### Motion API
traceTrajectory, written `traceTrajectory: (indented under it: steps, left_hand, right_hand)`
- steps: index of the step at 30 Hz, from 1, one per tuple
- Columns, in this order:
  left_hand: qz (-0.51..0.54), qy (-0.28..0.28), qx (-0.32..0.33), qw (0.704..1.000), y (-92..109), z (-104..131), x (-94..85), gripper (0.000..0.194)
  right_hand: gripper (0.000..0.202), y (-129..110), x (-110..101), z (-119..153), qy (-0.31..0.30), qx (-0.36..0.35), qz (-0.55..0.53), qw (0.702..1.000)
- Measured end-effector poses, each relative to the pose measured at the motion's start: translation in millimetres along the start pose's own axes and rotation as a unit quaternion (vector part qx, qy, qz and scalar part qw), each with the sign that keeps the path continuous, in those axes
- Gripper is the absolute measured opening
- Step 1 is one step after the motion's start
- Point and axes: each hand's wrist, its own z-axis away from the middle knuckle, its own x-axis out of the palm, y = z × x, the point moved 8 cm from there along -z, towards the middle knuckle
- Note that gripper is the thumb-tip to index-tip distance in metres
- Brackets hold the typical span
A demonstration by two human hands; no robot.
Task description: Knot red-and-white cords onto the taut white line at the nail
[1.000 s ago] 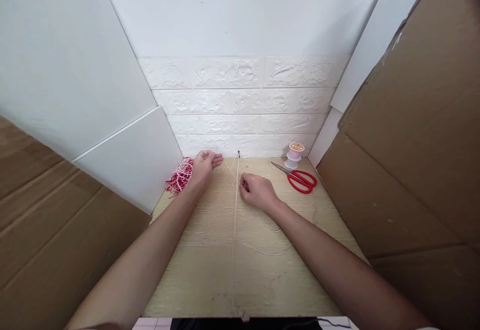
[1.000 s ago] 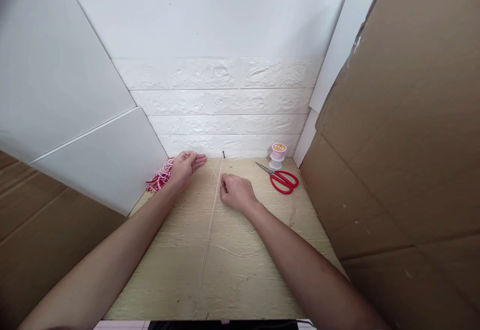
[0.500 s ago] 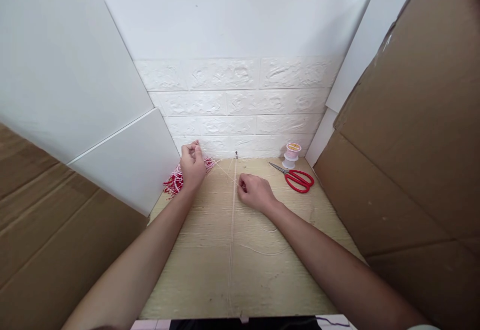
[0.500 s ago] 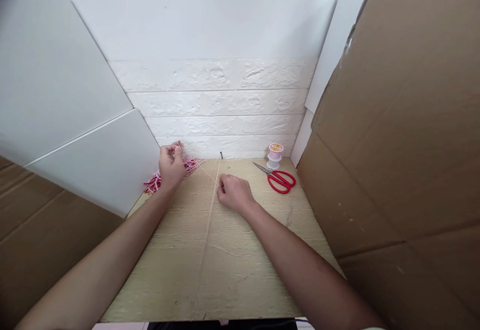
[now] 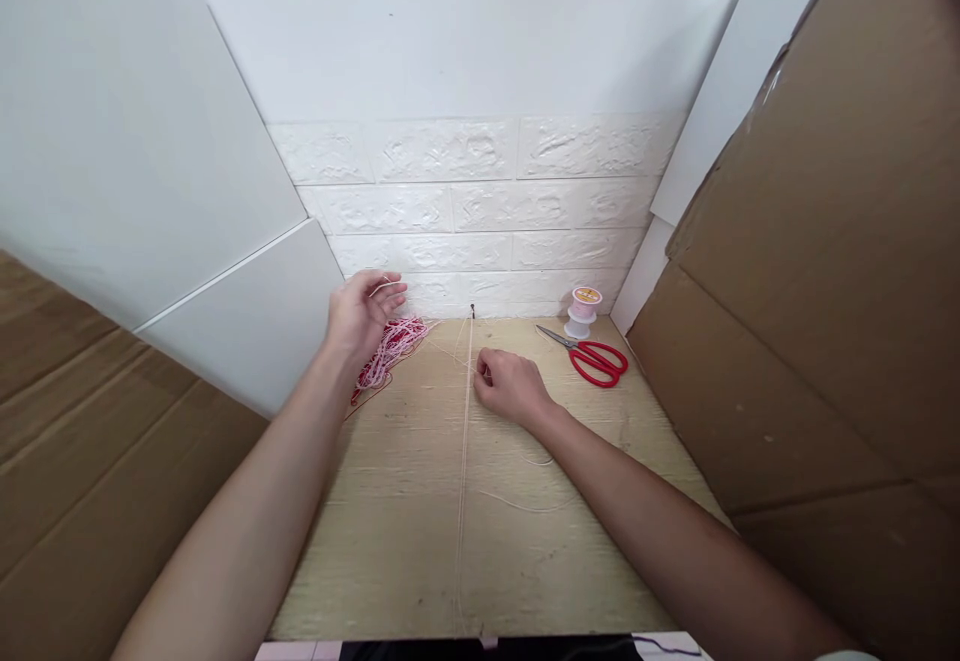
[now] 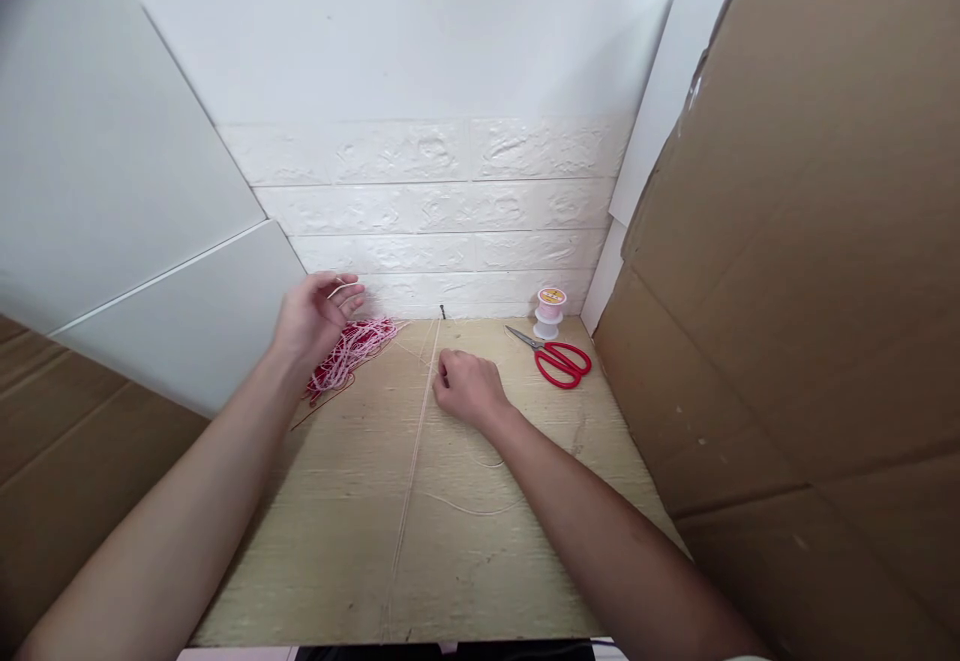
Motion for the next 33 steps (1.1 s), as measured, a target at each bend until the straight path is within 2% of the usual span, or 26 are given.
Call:
traceTrajectory:
  steps: [2, 4, 6, 7, 9, 11, 13, 15, 17, 20, 23, 26, 31, 33]
  left_hand:
    - [0.039, -0.139, -0.06, 0.988, 9.1, 7.5, 11.7, 0.019]
    - [0.018, -0.261, -0.092, 0.961, 12.1, 20.0, 17.0, 0.042]
    - [-0.031, -0.351, -0.142, 0.925, 0.6, 33.6, 20.2, 0.061]
    - [-0.052, -0.367, -0.162, 0.915, -7.0, 37.5, 21.0, 0.063]
    - [-0.099, -0.346, -0.184, 0.915, -22.2, 38.0, 22.9, 0.057]
    - [-0.183, -0.291, -0.186, 0.92, -36.4, 33.9, 25.0, 0.037]
    - [-0.316, -0.28, -0.162, 0.892, -48.8, 32.9, 32.2, 0.029]
    - [-0.427, -0.311, -0.143, 0.837, -63.4, 35.7, 41.4, 0.028]
    - [-0.483, -0.348, -0.122, 0.794, -76.9, 38.8, 49.1, 0.026]
    - [-0.494, -0.391, -0.097, 0.77, -91.1, 42.0, 56.5, 0.025]
    - [-0.478, -0.423, -0.101, 0.763, -98.1, 46.7, 59.3, 0.027]
    - [-0.457, -0.441, -0.1, 0.766, -96.8, 52.2, 61.7, 0.024]
    - [-0.455, -0.439, -0.084, 0.77, -95.5, 55.5, 61.8, 0.022]
    - [-0.444, -0.419, -0.091, 0.787, -97.7, 53.9, 57.7, 0.021]
  right_hand:
    - [0.01, 0.2, 0.5, 0.1, -0.002, 0.001, 0.002, 1.0]
    - [0.01, 0.3, 0.6, 0.4, 0.0, 0.001, 0.003, 1.0]
    - [0.01, 0.2, 0.2, 0.5, 0.004, 0.0, 0.003, 1.0]
    - [0.01, 0.2, 0.0, 0.6, 0.006, 0.0, 0.003, 1.0]
    - [0.011, 0.0, -0.3, 0.6, 0.009, 0.001, 0.006, 1.0]
    - [0.011, -0.5, -0.5, 0.3, 0.008, 0.001, 0.008, 1.0]
    - [0.012, -0.9, -0.8, 0.0, 0.006, 0.002, 0.01, 1.0]
    - [0.013, -1.0, -0.8, -0.5, 0.005, 0.003, 0.012, 1.0]
    - [0.013, -0.5, -0.5, -1.1, 0.003, 0.008, 0.015, 1.0]
    - [0.013, 0.1, -0.1, -1.9, -0.001, 0.015, 0.019, 1.0]
    - [0.015, -0.1, 0.3, -2.4, -0.009, 0.022, 0.02, 1.0]
    - [0.017, -0.6, 0.7, -2.7, -0.018, 0.028, 0.026, 0.999]
    - [0.018, -0.2, 1.4, -2.8, -0.015, 0.025, 0.029, 0.999]
    - [0.018, 0.4, 1.4, -2.6, -0.009, 0.022, 0.026, 0.999]
